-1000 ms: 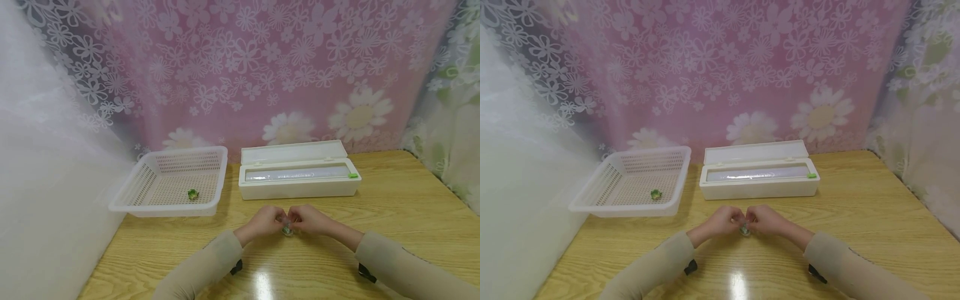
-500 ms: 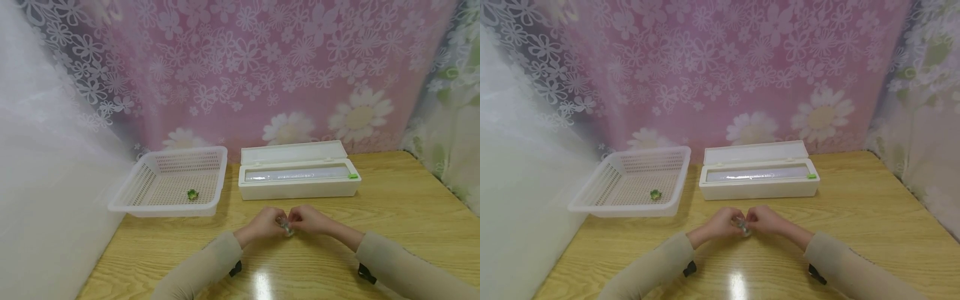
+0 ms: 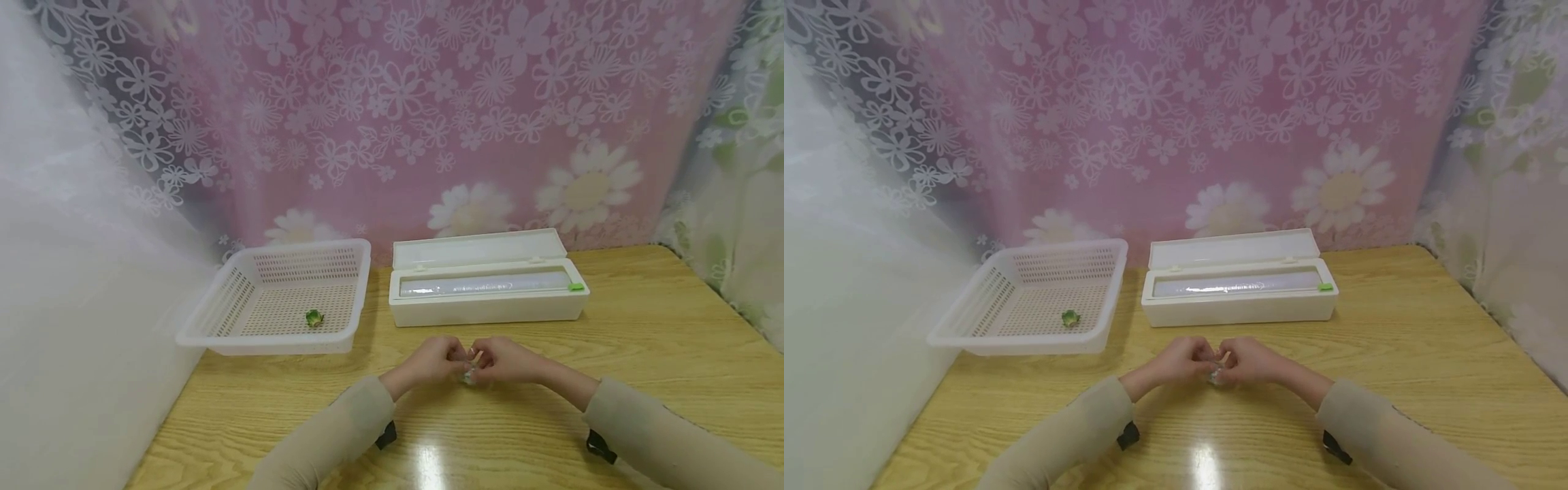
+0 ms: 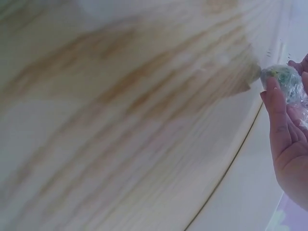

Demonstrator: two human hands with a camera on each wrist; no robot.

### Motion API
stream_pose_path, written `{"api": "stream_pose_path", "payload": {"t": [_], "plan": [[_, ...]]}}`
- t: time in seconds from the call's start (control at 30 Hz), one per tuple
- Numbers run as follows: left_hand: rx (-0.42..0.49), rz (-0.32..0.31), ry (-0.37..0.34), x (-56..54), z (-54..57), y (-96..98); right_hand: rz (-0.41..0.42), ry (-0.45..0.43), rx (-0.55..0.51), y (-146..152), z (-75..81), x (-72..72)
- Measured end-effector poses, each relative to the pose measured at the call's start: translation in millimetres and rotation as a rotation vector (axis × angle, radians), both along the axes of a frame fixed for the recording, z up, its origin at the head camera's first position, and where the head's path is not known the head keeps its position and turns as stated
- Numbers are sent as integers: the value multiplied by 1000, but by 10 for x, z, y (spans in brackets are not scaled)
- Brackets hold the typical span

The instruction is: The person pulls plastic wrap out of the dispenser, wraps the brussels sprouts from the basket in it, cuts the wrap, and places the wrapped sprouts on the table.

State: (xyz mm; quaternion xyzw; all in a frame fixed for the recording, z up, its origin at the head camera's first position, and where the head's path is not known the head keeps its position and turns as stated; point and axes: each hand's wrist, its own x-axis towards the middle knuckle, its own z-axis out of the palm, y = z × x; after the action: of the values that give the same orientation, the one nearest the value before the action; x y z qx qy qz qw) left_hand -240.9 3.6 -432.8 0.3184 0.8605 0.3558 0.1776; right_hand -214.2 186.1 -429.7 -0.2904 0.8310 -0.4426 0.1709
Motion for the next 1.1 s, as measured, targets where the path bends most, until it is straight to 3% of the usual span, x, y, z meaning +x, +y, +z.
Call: {"api": "stream_pose_path", "payload": {"t": [0.1, 0.23, 0.43, 0.73, 0.9, 1.1], "plan": [[3, 8, -11, -15, -11, 14, -2, 23, 23, 8, -12, -10], [-20, 1, 30, -24, -2, 21, -15, 34, 49, 10, -35, -21], [-86, -20, 146, -1, 23, 30, -36, 46, 55, 6, -43, -24], [-153, -54, 292, 70, 54, 49, -92, 162, 143, -7, -14, -17], [-186, -84, 406, 119, 93, 64, -121, 131, 113, -14, -3, -9], [-190, -57, 412, 152, 80, 87, -136, 183, 114, -24, -7, -23]]}}
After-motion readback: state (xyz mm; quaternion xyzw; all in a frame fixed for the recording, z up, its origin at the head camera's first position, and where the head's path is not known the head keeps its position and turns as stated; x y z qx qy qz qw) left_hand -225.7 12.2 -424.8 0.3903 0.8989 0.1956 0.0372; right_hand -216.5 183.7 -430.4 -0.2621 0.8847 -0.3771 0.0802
